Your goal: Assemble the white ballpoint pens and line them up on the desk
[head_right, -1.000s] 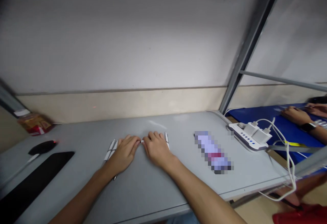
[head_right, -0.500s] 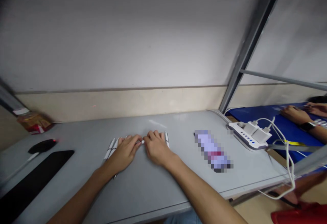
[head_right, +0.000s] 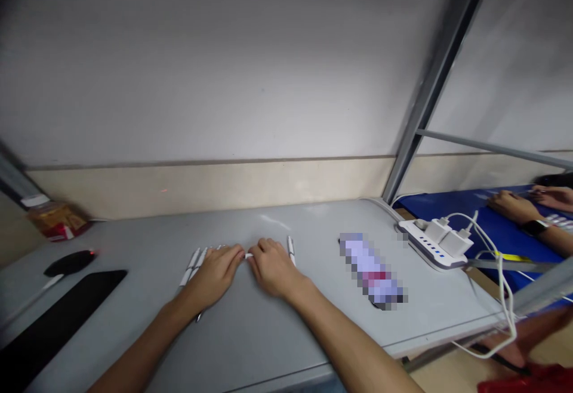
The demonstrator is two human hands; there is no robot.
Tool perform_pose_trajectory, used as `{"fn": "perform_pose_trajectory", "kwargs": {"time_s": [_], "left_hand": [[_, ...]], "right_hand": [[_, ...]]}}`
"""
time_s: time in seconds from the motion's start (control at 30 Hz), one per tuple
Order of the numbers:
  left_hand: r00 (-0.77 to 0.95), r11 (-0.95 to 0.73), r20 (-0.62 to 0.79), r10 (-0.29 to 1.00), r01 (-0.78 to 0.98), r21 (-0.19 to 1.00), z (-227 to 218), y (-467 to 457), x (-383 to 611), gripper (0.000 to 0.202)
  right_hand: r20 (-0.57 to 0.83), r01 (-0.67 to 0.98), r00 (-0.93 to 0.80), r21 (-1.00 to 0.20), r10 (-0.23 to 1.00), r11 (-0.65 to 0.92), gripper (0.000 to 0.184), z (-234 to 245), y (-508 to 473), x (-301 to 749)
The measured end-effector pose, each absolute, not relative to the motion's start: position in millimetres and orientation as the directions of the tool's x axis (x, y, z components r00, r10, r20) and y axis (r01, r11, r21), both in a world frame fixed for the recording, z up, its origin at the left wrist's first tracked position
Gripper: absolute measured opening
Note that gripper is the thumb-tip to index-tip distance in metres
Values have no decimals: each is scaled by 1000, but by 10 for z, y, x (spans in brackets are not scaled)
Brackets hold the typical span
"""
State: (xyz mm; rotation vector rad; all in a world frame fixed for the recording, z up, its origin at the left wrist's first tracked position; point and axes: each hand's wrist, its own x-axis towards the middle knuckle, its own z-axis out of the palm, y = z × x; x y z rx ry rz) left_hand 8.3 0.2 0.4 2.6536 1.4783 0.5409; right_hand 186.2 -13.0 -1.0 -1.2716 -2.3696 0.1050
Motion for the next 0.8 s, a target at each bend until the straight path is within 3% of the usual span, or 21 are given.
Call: {"fn": "perform_pose_trajectory", "kwargs": {"time_s": [0.1,0.4,0.8], "left_hand": [[479,-540,270,835,809,234,8,-12,77,34],[545,-603,260,797,736,308,12,-50,63,23],[521,-604,309,795,645,468,119,-72,70,30]], "right_hand": [[340,781,-486,-246,805,575,29,-17,-109,1867],[454,764,-440,-264,775,588,11,-66,-34,1930],[567,762,-363,-276,739,586,27,-91,42,2016]]}}
